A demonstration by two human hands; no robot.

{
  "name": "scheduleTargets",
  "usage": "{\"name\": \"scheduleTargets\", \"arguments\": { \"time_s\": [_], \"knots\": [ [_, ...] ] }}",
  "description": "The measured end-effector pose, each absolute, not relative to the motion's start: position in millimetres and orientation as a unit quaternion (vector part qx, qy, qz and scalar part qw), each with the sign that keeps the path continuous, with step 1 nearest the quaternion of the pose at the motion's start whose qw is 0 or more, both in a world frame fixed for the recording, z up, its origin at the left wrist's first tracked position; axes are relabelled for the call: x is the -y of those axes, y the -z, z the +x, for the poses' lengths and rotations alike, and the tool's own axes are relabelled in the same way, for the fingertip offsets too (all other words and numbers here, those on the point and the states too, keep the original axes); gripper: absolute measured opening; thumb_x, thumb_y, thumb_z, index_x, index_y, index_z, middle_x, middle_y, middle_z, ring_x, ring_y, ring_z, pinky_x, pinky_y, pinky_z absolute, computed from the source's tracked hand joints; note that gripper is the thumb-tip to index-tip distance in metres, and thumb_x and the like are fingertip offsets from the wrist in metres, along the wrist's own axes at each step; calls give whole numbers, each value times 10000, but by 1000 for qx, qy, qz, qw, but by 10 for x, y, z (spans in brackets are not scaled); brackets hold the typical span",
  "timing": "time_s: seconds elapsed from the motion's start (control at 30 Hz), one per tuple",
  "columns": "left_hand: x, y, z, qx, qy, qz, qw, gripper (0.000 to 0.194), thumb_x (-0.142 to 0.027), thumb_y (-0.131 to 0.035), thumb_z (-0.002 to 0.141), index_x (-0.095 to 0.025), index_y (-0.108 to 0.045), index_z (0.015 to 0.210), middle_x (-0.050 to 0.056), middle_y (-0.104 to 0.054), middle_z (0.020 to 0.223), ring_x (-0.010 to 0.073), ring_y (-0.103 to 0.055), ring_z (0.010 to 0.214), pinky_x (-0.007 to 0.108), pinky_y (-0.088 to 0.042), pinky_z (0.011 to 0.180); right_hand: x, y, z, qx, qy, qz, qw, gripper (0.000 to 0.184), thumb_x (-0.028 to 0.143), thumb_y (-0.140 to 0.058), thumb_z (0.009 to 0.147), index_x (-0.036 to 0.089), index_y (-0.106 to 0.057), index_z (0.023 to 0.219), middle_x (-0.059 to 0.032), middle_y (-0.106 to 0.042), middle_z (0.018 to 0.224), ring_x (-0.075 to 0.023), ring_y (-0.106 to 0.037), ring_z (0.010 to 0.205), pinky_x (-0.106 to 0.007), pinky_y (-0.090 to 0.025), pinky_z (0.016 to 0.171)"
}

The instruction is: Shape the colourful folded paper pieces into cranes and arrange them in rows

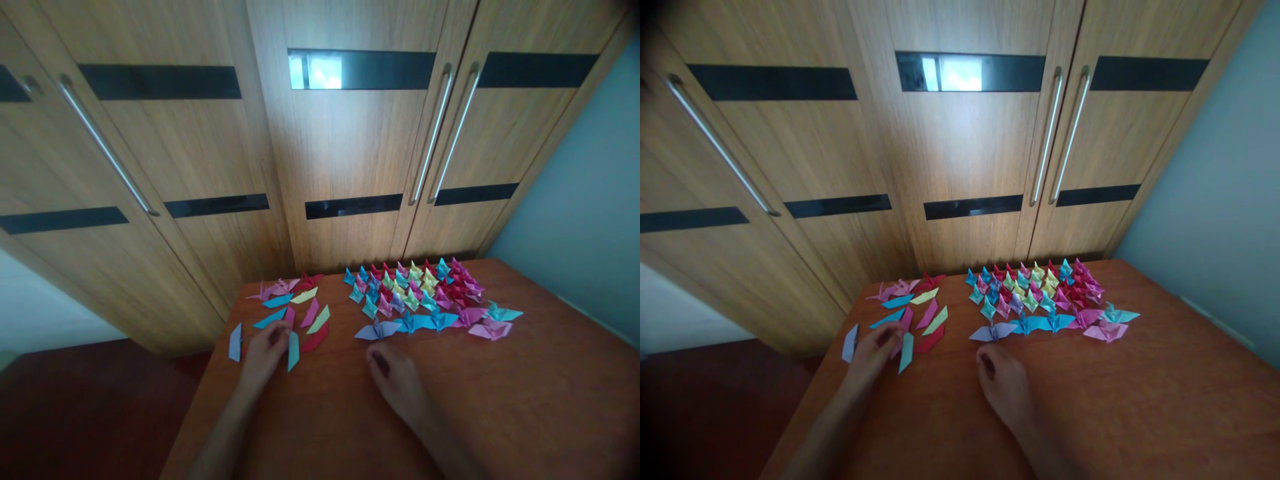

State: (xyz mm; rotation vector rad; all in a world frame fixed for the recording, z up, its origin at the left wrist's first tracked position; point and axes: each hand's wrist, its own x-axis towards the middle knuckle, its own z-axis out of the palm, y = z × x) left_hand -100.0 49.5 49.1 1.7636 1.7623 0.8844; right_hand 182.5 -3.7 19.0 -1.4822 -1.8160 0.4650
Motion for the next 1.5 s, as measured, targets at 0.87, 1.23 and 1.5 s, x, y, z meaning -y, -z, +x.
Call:
{"name": "scheduleTargets", "arguments": {
  "time_s": [0.87,1.23,1.5],
  "knots": [
    [-1446,-594,-1886,-750,-207,627,38,223,-223,-492,759,-176,-702,819,108,-727,844,257,-670,774,311,-488,678,82,-106,1525,685,-277,-562,373,199,232,-422,818,203,-606,749,-9,-636,701,-148,-587,645,-240,-434,619],
    [-380,-682,-1107,-521,-410,748,38,179,-173,-495,819,-207,-661,872,46,-689,959,194,-637,934,319,-494,860,135,-247,1346,478,-572,-481,461,363,514,-494,836,204,-593,996,-61,-654,889,-153,-602,689,-224,-436,517],
    [132,-505,-462,-437,-419,759,240,297,-26,-473,759,-220,-680,848,43,-676,988,162,-642,908,264,-497,804,273,-223,1369,348,-656,-463,484,272,400,-653,744,206,-598,927,3,-629,771,-82,-539,575,-166,-378,470]
  ]
}}
